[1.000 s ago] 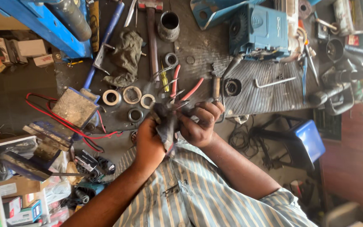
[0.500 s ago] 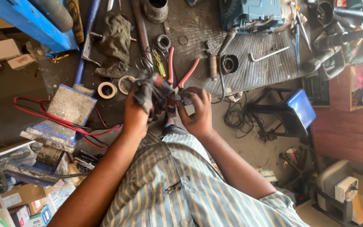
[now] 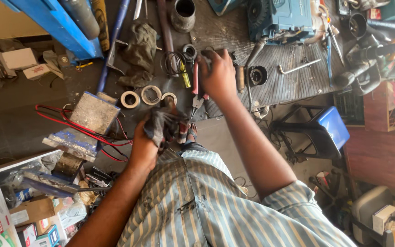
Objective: The person stands at a cluttered repair workbench and wipes small metal components, including rings and a cylindrical part, one at a time with a dark rag. They place each cleaned part on the bench and pick up the next dirty component to continue wiping.
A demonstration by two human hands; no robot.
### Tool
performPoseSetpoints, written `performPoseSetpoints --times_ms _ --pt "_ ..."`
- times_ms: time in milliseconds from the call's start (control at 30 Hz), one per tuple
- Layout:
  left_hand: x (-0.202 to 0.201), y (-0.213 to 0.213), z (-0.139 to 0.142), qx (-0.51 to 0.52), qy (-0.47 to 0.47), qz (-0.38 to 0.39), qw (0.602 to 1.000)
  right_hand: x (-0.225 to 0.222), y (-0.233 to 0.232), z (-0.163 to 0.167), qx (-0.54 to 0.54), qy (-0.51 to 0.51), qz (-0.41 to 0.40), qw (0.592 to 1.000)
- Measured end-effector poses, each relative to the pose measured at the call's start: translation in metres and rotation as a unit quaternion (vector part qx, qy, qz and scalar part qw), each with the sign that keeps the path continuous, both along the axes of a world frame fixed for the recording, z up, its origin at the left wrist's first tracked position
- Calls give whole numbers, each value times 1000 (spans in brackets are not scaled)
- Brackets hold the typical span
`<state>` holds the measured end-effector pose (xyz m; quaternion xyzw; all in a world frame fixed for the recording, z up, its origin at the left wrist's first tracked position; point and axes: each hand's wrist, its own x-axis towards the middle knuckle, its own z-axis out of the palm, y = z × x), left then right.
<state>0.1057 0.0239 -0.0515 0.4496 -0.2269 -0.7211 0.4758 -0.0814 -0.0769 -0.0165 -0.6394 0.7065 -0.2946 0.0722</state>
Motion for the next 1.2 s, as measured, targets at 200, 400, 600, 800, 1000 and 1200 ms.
performPoseSetpoints --times_ms 200,400,600,800,1000,1200 --pt "7 -5 1 10 12 27 1000 -2 -10 -4 50 -21 49 997" --pt "-2 -18 2 6 20 40 999 -6 -12 -5 146 -195 64 968" --pt "-7 -24 1 28 56 14 998 -27 8 -8 7 -110 143 984" --pt "-27 -33 -2 6 164 -91 982 -69 35 -15 -54 -402 184 895" --pt "-59 -41 -5 20 310 -156 938 -106 39 -25 -129 -398 325 848" --pt "-89 -37 3 70 362 -157 916 -143 43 -29 -103 -424 351 829"
